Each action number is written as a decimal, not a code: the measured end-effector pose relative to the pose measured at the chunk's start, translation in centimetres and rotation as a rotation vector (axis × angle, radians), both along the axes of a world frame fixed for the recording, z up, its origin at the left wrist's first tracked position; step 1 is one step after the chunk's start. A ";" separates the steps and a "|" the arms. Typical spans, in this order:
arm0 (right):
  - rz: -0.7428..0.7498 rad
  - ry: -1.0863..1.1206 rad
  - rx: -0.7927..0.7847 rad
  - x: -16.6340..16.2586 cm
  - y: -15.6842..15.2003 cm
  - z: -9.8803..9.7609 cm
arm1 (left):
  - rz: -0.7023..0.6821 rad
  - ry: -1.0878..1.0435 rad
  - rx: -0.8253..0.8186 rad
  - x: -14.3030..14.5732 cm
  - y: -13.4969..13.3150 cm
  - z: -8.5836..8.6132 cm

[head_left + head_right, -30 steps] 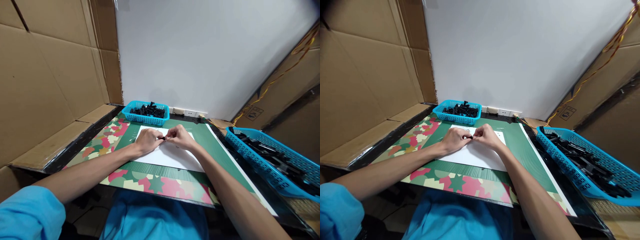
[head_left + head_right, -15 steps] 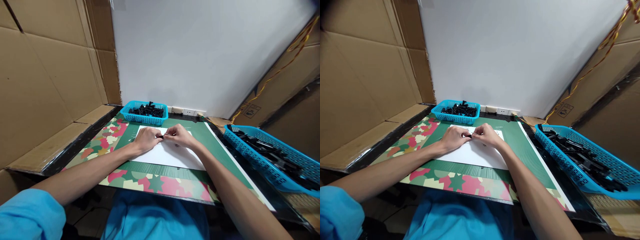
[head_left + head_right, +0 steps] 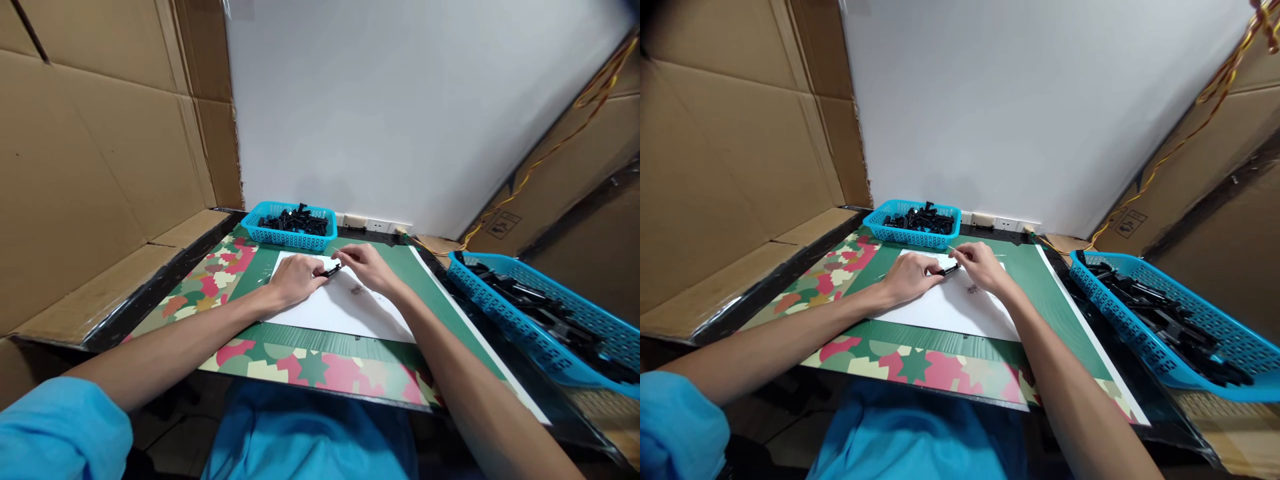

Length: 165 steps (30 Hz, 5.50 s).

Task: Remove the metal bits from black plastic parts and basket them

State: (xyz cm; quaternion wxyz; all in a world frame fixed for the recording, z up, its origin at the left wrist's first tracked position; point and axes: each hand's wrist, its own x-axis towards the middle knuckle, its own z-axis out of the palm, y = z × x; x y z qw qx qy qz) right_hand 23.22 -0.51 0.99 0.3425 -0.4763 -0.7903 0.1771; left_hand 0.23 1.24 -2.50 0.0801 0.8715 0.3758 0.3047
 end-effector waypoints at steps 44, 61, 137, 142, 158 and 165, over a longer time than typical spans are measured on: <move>-0.033 0.245 -0.017 -2.5 0.2 -1.5 | -0.045 0.003 0.032 0.2 -0.5 0.5; -0.092 0.109 0.190 -3.0 -0.3 -1.7 | -0.087 -0.062 0.004 0.4 0.1 -0.2; 0.026 -0.111 0.465 -1.1 -4.2 4.6 | -0.249 -0.421 0.492 -1.0 0.2 1.4; 0.026 -0.112 0.467 -1.2 -4.2 4.5 | -0.239 -0.423 0.462 -1.0 0.3 1.3; 0.021 -0.109 0.462 -1.1 -4.1 4.3 | -0.235 -0.426 0.470 -1.0 0.2 1.2; 0.021 -0.118 0.467 -1.2 -3.9 4.1 | -0.197 -0.432 0.422 -0.9 0.3 1.0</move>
